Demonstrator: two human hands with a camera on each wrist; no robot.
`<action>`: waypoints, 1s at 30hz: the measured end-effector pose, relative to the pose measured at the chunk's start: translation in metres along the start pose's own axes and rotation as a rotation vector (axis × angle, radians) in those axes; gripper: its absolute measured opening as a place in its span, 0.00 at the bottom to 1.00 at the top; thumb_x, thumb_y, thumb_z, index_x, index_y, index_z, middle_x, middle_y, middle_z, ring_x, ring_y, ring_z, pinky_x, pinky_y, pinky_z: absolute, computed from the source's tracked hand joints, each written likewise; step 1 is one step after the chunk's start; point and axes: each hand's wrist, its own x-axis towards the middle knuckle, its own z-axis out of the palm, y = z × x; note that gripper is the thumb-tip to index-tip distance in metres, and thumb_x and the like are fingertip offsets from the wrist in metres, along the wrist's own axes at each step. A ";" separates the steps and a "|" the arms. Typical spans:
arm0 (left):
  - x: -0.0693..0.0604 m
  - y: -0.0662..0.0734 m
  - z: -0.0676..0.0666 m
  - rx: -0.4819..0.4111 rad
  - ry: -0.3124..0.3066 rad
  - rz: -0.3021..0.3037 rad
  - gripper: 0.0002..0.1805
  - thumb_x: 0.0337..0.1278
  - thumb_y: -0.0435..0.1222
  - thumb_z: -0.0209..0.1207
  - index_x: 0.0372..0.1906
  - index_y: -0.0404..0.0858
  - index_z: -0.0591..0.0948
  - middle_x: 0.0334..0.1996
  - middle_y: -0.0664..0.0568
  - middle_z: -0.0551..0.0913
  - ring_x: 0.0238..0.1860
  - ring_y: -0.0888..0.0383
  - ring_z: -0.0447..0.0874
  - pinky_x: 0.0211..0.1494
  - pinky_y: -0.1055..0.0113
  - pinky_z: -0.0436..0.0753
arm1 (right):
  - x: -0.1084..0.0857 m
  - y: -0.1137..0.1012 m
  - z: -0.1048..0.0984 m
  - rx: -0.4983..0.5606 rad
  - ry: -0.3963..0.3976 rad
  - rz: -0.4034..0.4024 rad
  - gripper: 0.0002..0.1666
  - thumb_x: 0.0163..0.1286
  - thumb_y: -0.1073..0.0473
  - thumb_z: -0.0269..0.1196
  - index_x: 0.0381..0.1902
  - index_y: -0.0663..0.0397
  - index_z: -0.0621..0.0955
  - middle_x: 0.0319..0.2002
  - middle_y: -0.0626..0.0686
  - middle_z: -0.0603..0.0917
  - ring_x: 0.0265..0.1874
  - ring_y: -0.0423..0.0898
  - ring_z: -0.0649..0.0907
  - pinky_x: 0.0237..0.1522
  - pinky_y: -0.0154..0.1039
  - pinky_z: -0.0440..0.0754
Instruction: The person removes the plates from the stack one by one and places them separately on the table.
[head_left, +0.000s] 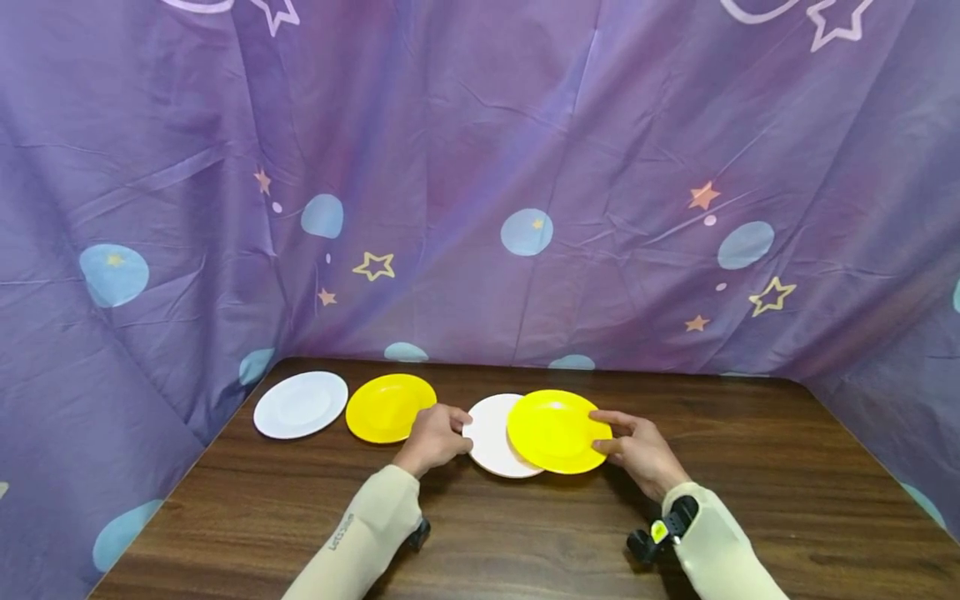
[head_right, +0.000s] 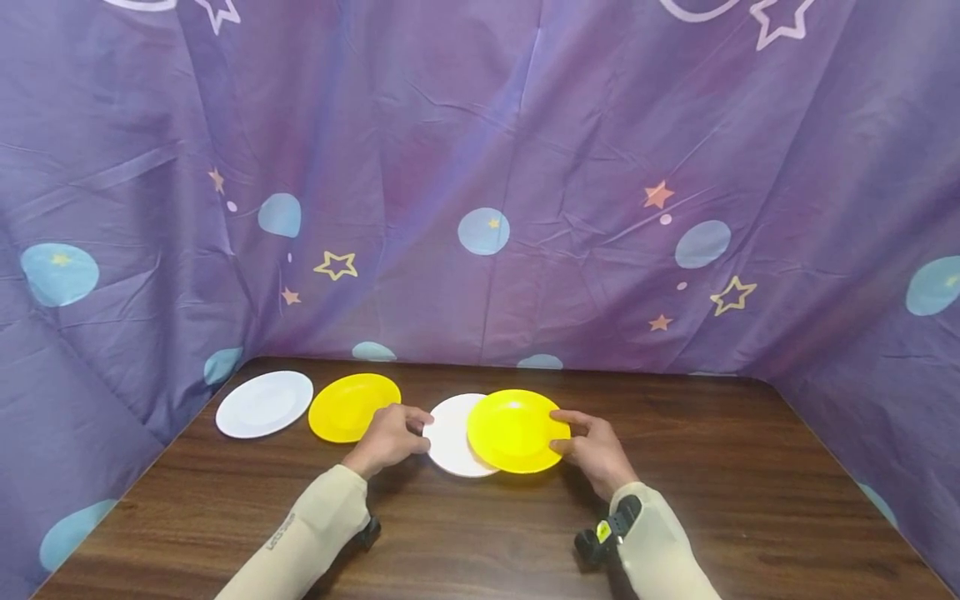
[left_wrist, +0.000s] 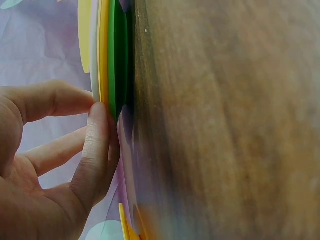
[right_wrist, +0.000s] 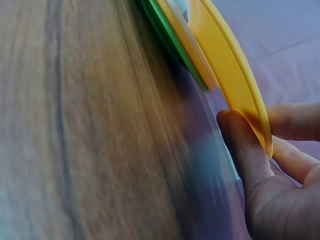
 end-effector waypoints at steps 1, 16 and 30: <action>0.000 0.000 0.000 0.001 0.002 -0.001 0.20 0.41 0.32 0.70 0.46 0.36 0.88 0.37 0.47 0.87 0.39 0.55 0.81 0.42 0.67 0.80 | 0.000 0.000 -0.001 -0.002 0.002 0.001 0.36 0.64 0.74 0.60 0.71 0.72 0.66 0.71 0.73 0.66 0.50 0.44 0.81 0.47 0.34 0.84; 0.000 -0.001 0.001 -0.007 -0.002 0.009 0.20 0.41 0.32 0.69 0.46 0.36 0.88 0.38 0.46 0.88 0.40 0.55 0.82 0.42 0.66 0.80 | -0.001 0.001 -0.019 -0.023 0.015 0.018 0.38 0.65 0.73 0.61 0.72 0.72 0.64 0.70 0.73 0.66 0.48 0.40 0.81 0.47 0.32 0.84; 0.001 -0.003 0.001 -0.022 -0.011 0.014 0.20 0.42 0.31 0.69 0.47 0.36 0.88 0.39 0.45 0.88 0.40 0.55 0.83 0.41 0.67 0.81 | 0.000 -0.004 -0.031 -0.066 0.054 0.070 0.38 0.67 0.72 0.61 0.73 0.69 0.63 0.74 0.71 0.61 0.57 0.48 0.78 0.51 0.33 0.85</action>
